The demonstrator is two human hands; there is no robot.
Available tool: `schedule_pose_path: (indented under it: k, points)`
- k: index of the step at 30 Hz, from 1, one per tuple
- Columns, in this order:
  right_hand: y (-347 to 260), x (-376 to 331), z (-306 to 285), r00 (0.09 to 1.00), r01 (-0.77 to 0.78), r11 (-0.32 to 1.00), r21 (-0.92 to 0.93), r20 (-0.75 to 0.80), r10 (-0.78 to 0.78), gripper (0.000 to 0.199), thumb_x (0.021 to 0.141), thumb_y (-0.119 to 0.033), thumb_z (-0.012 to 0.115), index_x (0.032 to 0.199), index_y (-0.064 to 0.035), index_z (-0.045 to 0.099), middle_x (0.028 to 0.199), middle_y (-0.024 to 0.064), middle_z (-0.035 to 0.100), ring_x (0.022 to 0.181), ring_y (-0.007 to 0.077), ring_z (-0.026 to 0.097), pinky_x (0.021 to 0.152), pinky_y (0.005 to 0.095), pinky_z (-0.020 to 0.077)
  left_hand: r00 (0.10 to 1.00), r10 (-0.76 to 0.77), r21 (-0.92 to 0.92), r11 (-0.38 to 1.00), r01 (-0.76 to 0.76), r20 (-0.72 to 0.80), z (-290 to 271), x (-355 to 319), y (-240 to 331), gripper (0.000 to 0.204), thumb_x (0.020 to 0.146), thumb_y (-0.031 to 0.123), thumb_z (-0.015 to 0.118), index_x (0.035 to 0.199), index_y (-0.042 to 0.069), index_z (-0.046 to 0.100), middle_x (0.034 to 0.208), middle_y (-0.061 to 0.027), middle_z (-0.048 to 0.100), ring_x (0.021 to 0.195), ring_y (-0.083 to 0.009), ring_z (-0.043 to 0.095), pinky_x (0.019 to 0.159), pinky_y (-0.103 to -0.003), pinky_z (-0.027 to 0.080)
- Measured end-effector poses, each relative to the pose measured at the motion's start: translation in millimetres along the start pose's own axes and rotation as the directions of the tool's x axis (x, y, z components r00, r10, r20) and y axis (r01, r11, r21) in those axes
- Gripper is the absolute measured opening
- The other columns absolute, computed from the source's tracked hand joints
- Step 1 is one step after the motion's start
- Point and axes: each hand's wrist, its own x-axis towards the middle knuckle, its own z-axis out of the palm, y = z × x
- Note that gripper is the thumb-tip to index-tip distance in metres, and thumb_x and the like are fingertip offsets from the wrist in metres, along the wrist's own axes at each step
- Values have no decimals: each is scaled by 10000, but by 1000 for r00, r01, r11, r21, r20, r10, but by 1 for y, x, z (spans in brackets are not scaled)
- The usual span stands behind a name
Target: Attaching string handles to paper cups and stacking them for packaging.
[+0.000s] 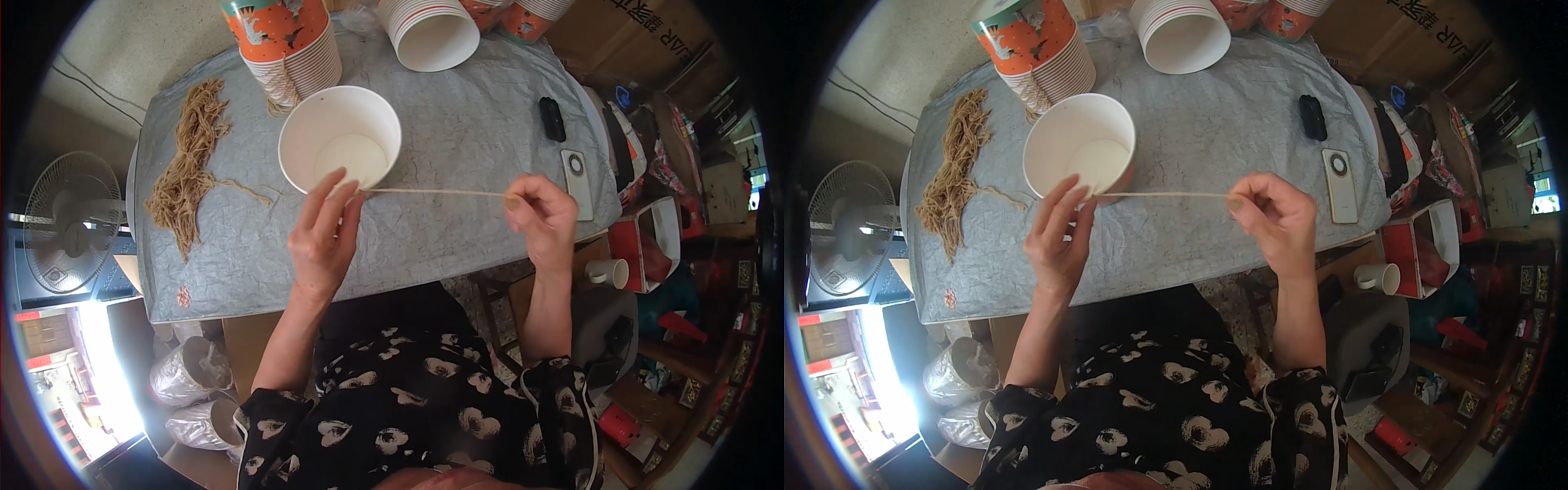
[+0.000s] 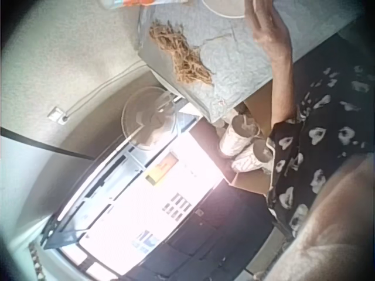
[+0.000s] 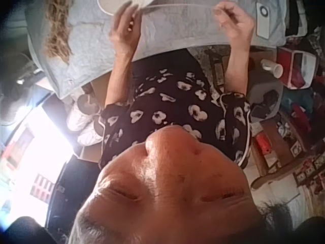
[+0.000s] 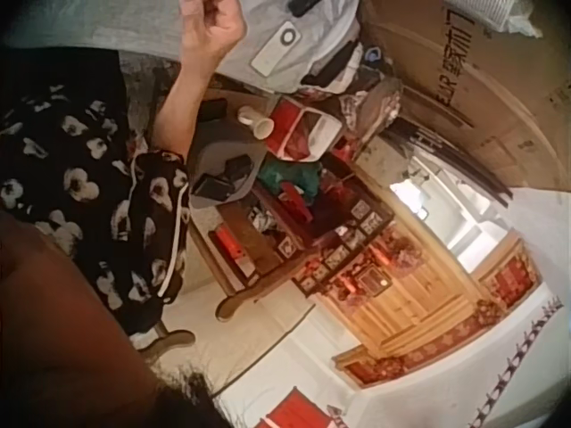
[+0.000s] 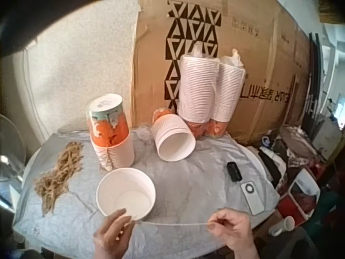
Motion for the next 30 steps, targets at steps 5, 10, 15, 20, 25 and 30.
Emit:
schedule_pose_path:
  k: [5,10,15,20,25,30]
  points:
    - [87,15,-17,997,-70,976,-207,25,77,282,880,-83,774,1129,-25,654,807,-52,599,712,22,519,649,196,431,849,360,-144,933,-330,387,44,-21,-2,230,862,75,746,1083,60,684,1081,-105,687,837,-254,722,650,-349,604]
    - [139,3,-22,982,-188,970,-157,-44,183,237,890,-57,742,1110,-16,663,813,-48,600,703,29,522,632,202,437,933,197,-184,972,-146,301,162,15,-47,327,896,40,675,1219,25,625,1224,-203,601,1073,-410,639,879,-463,547]
    - [141,2,-19,989,-143,948,-284,-67,129,165,896,-60,737,1047,-24,680,793,-33,607,670,41,521,604,210,436,992,0,-74,997,10,125,230,80,-77,361,860,30,716,1205,15,615,1140,-200,554,992,-384,620,844,-439,530]
    - [140,3,-20,989,-144,954,-265,-65,132,132,905,-63,729,1023,-24,682,786,-26,617,657,48,524,596,215,435,990,-110,-147,982,121,84,255,93,-91,209,840,56,766,1023,24,669,1028,-146,592,807,-286,661,746,-395,544]
    - [138,5,-18,991,-132,953,-272,-53,122,128,914,-52,717,1035,-24,685,806,-10,629,682,57,534,613,216,442,982,-143,-83,984,154,126,252,103,-91,165,838,71,759,972,28,672,967,-144,604,807,-311,654,740,-420,536]
    - [144,4,-15,993,-116,959,-257,-62,104,121,911,-15,703,1031,-11,690,830,-22,628,717,42,535,644,208,449,999,-32,-22,999,33,44,247,93,-92,83,863,63,691,890,21,625,941,-173,586,862,-388,610,741,-463,505]
